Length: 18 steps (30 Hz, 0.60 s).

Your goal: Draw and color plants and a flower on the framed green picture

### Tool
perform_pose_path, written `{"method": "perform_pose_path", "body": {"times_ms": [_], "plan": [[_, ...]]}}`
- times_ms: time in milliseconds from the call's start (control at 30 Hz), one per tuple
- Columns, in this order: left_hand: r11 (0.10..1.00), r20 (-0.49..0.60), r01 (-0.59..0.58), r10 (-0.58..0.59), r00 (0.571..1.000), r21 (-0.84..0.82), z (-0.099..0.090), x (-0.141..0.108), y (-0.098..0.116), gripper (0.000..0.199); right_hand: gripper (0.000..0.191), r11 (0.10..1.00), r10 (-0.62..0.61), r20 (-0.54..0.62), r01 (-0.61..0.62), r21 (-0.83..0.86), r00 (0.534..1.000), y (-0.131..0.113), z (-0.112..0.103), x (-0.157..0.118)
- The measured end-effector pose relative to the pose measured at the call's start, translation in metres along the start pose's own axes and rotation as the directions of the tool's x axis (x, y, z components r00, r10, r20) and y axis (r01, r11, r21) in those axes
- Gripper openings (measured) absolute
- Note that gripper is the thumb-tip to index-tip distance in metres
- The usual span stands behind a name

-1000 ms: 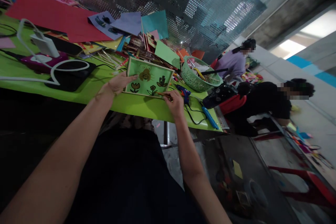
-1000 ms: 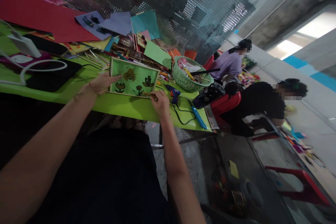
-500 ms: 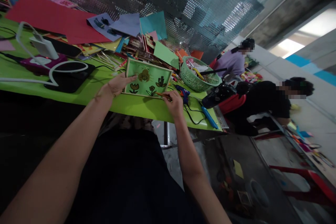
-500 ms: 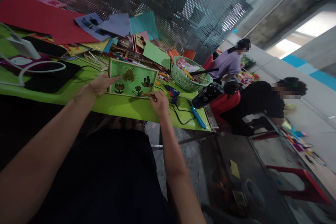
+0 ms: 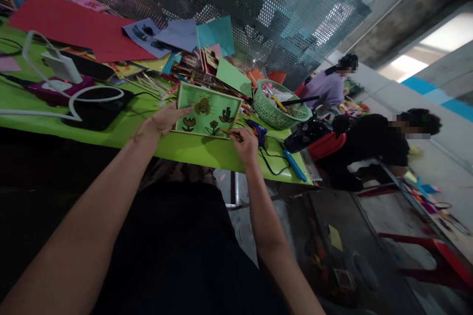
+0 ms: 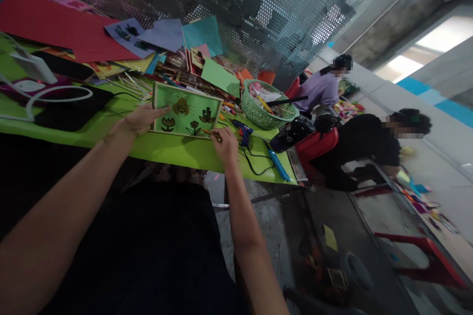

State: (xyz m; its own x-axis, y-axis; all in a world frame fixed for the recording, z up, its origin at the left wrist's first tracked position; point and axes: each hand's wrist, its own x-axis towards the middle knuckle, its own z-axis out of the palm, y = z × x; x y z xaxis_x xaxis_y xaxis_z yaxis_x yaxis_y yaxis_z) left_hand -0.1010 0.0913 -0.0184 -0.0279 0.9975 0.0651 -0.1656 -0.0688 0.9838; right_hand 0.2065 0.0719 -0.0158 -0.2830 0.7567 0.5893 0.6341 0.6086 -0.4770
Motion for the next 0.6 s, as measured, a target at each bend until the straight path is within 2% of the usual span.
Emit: {"method": "perform_pose_path", "body": {"times_ms": [467,600], "plan": [[1.0,0.033,0.001,-0.001,0.999,-0.013,-0.0031,0.0024,-0.0057,0.058,0.011,1.0,-0.004,0.038,0.004,0.013,0.999,-0.0014,0.0001,-0.0005],[1.0,0.038,-0.004,0.004,0.999,0.005,-0.0041,0.0024,-0.007,0.048,0.012,1.0,0.002,0.021,-0.002,0.002,1.0,-0.0022,-0.0006,-0.0003]]}}
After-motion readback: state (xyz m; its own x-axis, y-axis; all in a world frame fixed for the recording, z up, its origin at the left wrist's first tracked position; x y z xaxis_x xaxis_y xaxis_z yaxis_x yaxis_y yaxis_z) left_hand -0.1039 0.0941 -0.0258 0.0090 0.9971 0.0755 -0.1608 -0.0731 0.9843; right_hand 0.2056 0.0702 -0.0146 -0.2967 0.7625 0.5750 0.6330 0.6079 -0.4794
